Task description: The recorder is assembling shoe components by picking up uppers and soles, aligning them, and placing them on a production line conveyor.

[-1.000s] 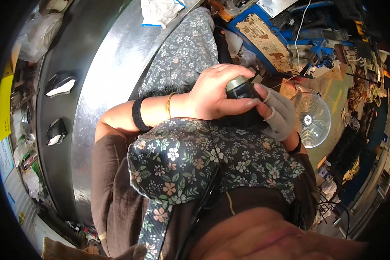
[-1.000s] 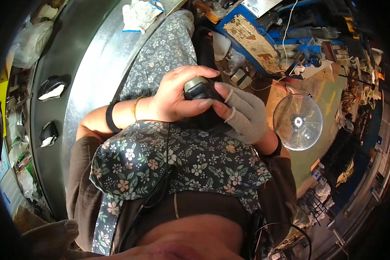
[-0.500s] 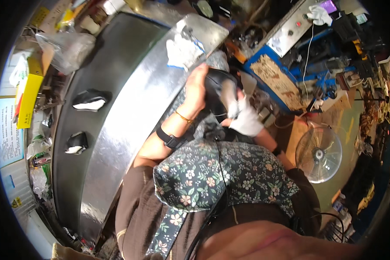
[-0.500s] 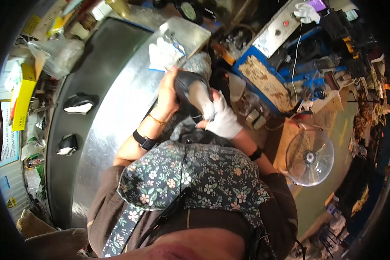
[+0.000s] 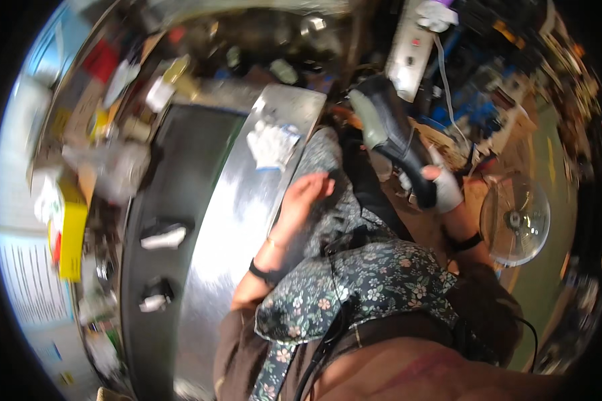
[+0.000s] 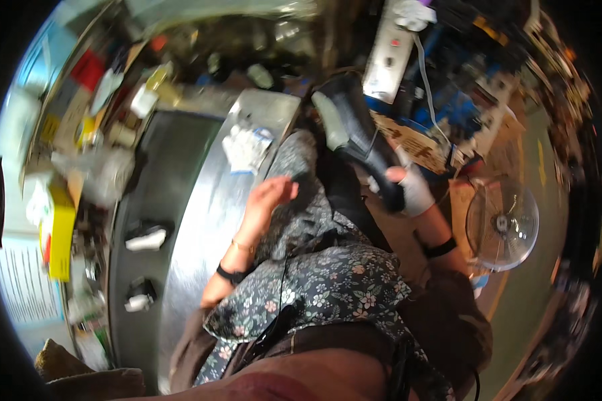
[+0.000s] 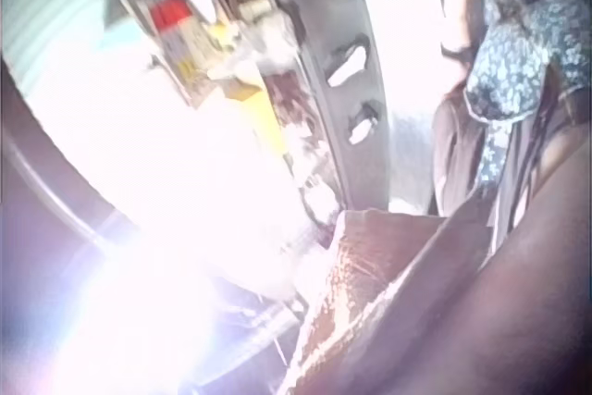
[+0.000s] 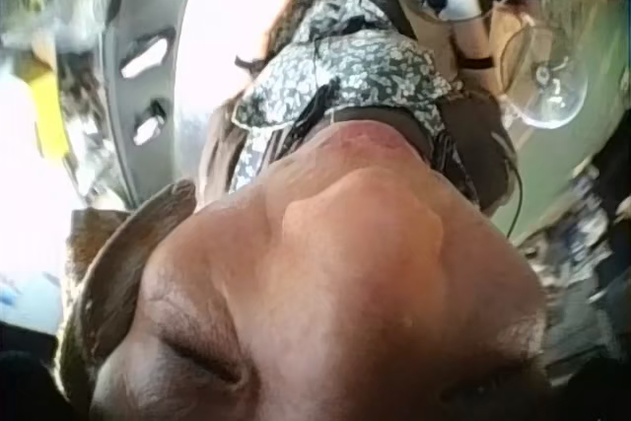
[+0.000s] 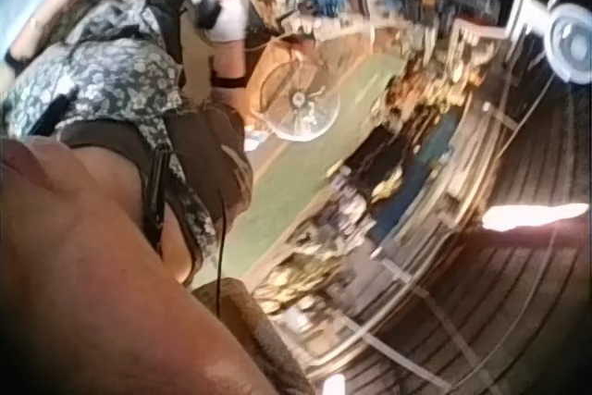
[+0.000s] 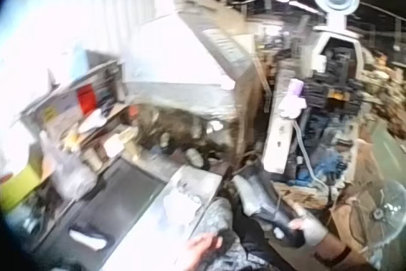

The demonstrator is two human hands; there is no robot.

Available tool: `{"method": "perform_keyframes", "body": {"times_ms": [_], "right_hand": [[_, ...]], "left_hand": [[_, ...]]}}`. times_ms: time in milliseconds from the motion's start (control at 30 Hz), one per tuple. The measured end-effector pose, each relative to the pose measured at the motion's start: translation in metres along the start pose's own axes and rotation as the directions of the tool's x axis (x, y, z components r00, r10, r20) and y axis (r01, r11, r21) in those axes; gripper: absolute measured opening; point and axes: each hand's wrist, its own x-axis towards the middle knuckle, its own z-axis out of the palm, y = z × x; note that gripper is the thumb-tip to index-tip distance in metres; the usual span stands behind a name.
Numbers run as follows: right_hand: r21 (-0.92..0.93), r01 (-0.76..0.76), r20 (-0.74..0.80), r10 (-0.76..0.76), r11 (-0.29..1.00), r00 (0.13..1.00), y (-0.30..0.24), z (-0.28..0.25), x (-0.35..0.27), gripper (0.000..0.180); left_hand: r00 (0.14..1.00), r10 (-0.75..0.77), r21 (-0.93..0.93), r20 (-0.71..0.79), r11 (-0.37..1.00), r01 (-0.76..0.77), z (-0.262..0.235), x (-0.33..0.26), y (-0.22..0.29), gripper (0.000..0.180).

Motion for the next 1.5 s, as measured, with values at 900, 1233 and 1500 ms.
{"method": "perform_keyframes", "body": {"times_ms": [900,1233,1500], "right_hand": [[-0.828,-0.539,-0.288,-0.706,-0.156,0.647,-0.240,-0.226,0.095,0.081],[-0.708,-0.684,-0.338,-0.768,-0.174,0.544,-0.210,-0.180,0.086,0.075],[-0.977,0.019,0.160,-0.667,-0.214,0.728,-0.229,-0.116,0.089,0.080]], "left_hand": [[0.964,0.262,0.839,-0.035,0.531,-0.114,-0.027,-0.029,-0.060,0.027],[0.980,0.181,0.621,-0.077,0.778,-0.095,-0.036,-0.027,-0.072,0.027],[0.728,0.421,0.643,-0.541,0.765,0.036,-0.121,-0.075,-0.050,0.027]]}}
